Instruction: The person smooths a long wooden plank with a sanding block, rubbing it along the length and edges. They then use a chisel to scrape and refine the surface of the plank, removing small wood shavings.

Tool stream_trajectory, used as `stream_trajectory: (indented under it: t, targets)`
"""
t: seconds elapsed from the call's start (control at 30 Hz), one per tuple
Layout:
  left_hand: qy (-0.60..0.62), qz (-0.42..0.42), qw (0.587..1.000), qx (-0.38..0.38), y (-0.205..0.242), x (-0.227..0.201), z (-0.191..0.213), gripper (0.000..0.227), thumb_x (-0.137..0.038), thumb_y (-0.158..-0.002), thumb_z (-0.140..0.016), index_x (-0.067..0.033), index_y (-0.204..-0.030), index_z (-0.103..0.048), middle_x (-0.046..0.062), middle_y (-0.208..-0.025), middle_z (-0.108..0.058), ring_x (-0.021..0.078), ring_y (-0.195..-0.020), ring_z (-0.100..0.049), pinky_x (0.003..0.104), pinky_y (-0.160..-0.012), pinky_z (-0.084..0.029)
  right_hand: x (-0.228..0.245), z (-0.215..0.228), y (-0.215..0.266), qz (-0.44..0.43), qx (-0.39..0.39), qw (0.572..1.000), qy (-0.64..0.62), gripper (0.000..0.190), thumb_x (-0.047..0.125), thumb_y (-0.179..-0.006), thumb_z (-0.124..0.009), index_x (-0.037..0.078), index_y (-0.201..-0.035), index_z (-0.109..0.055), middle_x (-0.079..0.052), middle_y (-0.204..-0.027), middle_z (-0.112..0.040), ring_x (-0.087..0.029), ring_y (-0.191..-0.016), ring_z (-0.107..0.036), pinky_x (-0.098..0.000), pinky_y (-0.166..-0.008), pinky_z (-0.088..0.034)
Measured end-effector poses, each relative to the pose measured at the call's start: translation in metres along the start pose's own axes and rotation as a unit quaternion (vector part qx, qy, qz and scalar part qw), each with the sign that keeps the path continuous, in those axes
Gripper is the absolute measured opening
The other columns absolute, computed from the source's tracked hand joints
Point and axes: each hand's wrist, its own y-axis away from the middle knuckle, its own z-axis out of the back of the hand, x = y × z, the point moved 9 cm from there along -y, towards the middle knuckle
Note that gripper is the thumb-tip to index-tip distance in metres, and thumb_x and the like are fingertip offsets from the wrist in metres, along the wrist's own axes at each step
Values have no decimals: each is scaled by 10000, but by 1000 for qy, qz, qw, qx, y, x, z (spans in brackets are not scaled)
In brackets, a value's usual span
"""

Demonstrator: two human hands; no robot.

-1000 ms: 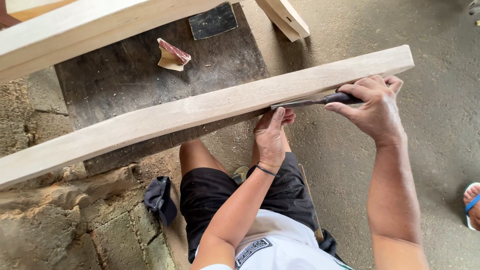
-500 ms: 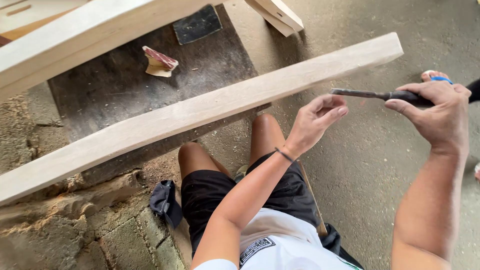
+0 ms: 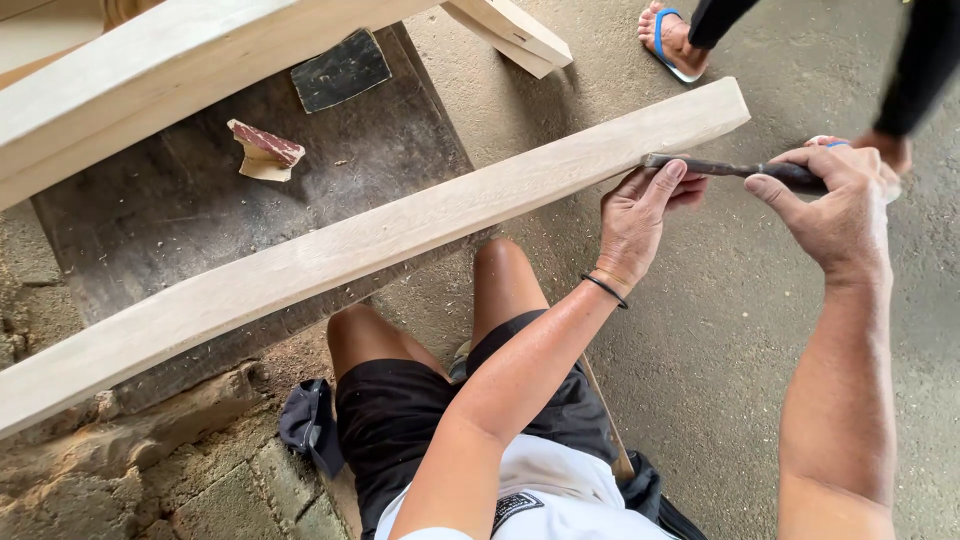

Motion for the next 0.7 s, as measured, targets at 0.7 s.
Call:
stream_trajectory:
  t: [0.7]
  targets:
    - [-23, -22, 999, -9, 5, -19, 14, 123, -125, -855, -555, -18, -899, -596, 145, -863, -612, 243, -756, -616, 317, -699, -524, 16, -3, -6, 47, -58, 997, 16, 267, 327, -828, -788, 135, -947, -645, -8, -932, -565, -224, -987, -445, -351, -926, -200]
